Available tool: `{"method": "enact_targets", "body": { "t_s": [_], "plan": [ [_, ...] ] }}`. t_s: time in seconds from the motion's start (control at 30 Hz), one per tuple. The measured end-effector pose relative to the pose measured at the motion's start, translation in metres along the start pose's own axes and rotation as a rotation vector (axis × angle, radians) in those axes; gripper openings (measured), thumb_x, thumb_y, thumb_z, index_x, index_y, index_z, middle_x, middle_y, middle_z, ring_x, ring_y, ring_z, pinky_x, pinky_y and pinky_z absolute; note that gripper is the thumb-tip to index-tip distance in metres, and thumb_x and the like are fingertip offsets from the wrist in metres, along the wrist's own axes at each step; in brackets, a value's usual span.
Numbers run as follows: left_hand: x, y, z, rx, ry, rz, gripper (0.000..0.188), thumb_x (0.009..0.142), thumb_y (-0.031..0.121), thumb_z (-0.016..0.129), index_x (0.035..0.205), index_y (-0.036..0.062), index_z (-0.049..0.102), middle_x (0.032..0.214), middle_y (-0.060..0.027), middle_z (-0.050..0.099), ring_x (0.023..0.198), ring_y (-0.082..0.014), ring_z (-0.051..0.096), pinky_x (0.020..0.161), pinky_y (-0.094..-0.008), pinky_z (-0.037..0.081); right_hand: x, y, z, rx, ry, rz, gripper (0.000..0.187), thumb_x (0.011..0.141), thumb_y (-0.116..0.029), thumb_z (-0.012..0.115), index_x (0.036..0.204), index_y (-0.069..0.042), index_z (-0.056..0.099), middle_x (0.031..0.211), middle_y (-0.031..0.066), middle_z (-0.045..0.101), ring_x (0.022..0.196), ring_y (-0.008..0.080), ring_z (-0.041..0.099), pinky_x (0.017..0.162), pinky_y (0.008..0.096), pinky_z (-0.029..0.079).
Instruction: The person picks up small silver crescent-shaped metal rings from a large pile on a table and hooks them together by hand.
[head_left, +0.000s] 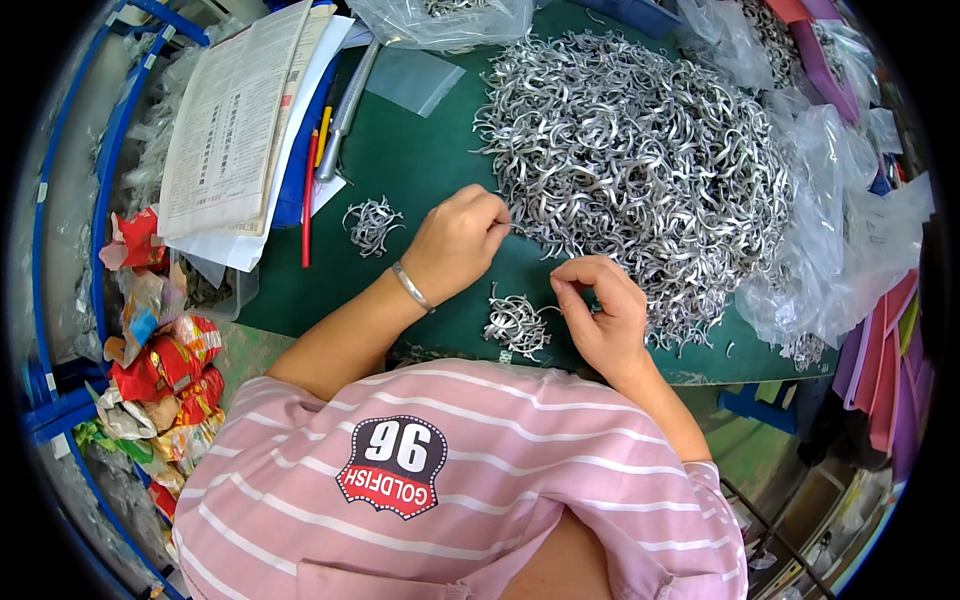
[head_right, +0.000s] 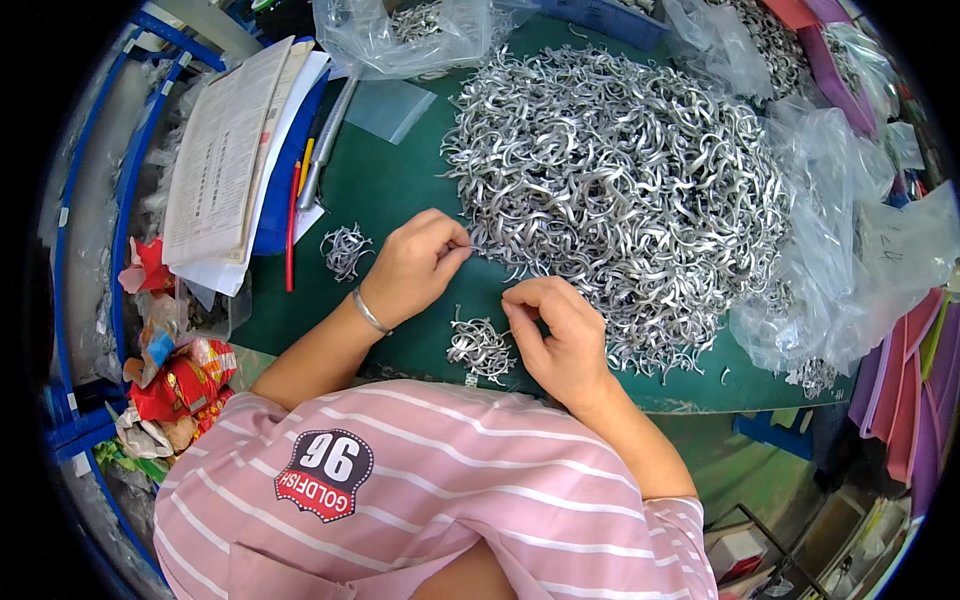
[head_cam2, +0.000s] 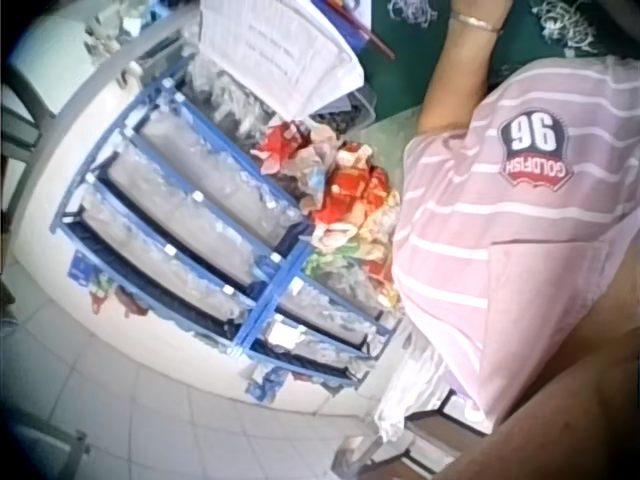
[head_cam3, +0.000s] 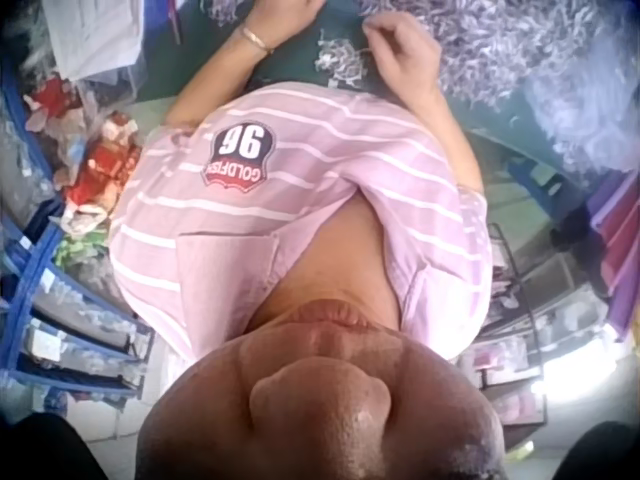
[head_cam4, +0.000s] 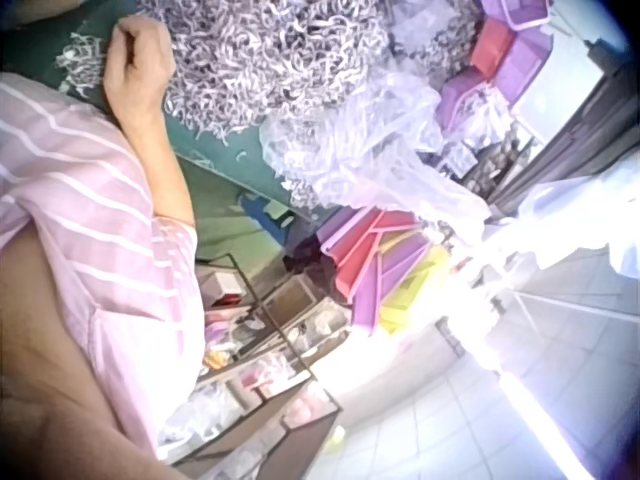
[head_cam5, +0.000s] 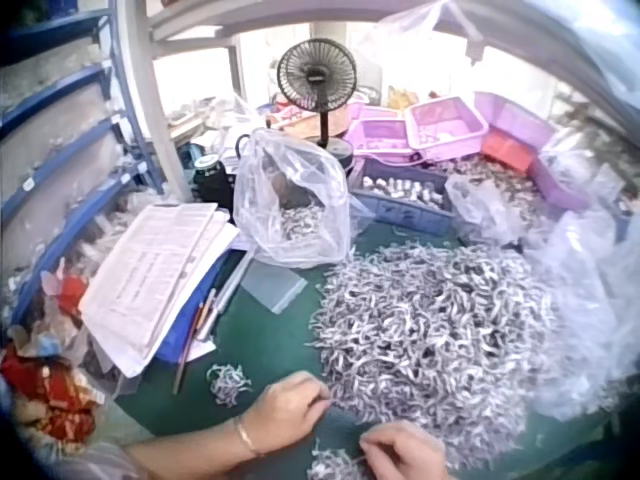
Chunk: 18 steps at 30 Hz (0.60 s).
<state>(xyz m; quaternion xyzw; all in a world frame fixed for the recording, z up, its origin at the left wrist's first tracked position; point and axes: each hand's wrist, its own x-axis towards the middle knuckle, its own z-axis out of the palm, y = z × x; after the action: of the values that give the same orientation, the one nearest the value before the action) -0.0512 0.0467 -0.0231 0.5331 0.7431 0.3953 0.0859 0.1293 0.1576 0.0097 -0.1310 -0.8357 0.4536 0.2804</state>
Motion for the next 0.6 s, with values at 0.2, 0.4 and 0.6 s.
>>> {"method": "enact_targets", "body": {
  "t_s": [0.2, 0.4, 0.6],
  "plan": [
    [-0.011, 0.021, -0.016, -0.255, 0.006, -0.138, 0.011, 0.078, -0.003, 0.07, 0.086, 0.001, 0.064, 0.084, -0.0083, 0.062, 0.07, -0.0157, 0.064, 0.062, -0.0259, 0.052, 0.0, 0.005, 0.011, 0.153, -0.015, 0.214, 0.014, 0.082, 0.002, 0.069, 0.095, 0.002, 0.065, 0.085, 0.0103, 0.065, 0.073, 0.0161, 0.065, 0.064, 0.0257, 0.053],
    [-0.019, 0.035, -0.015, -0.3, 0.106, 0.012, 0.017, 0.077, -0.007, 0.07, 0.09, 0.0006, 0.064, 0.093, -0.0096, 0.064, 0.08, -0.0151, 0.065, 0.067, -0.0256, 0.054, -0.001, 0.006, 0.017, 0.468, -0.065, 0.389, 0.016, 0.083, -0.002, 0.071, 0.098, 0.002, 0.066, 0.087, 0.0096, 0.067, 0.077, 0.0138, 0.066, 0.064, 0.0248, 0.053],
    [-0.023, 0.036, -0.012, -0.946, 0.007, -0.244, 0.025, 0.083, -0.013, 0.061, 0.105, -0.0038, 0.059, 0.105, -0.0117, 0.06, 0.092, -0.0165, 0.064, 0.081, -0.0285, 0.055, 0.007, 0.005, 0.007, 0.159, -0.033, 0.043, 0.015, 0.079, 0.004, 0.071, 0.092, -0.002, 0.068, 0.084, 0.009, 0.067, 0.072, 0.017, 0.065, 0.061, 0.0268, 0.052]
  ]
}}
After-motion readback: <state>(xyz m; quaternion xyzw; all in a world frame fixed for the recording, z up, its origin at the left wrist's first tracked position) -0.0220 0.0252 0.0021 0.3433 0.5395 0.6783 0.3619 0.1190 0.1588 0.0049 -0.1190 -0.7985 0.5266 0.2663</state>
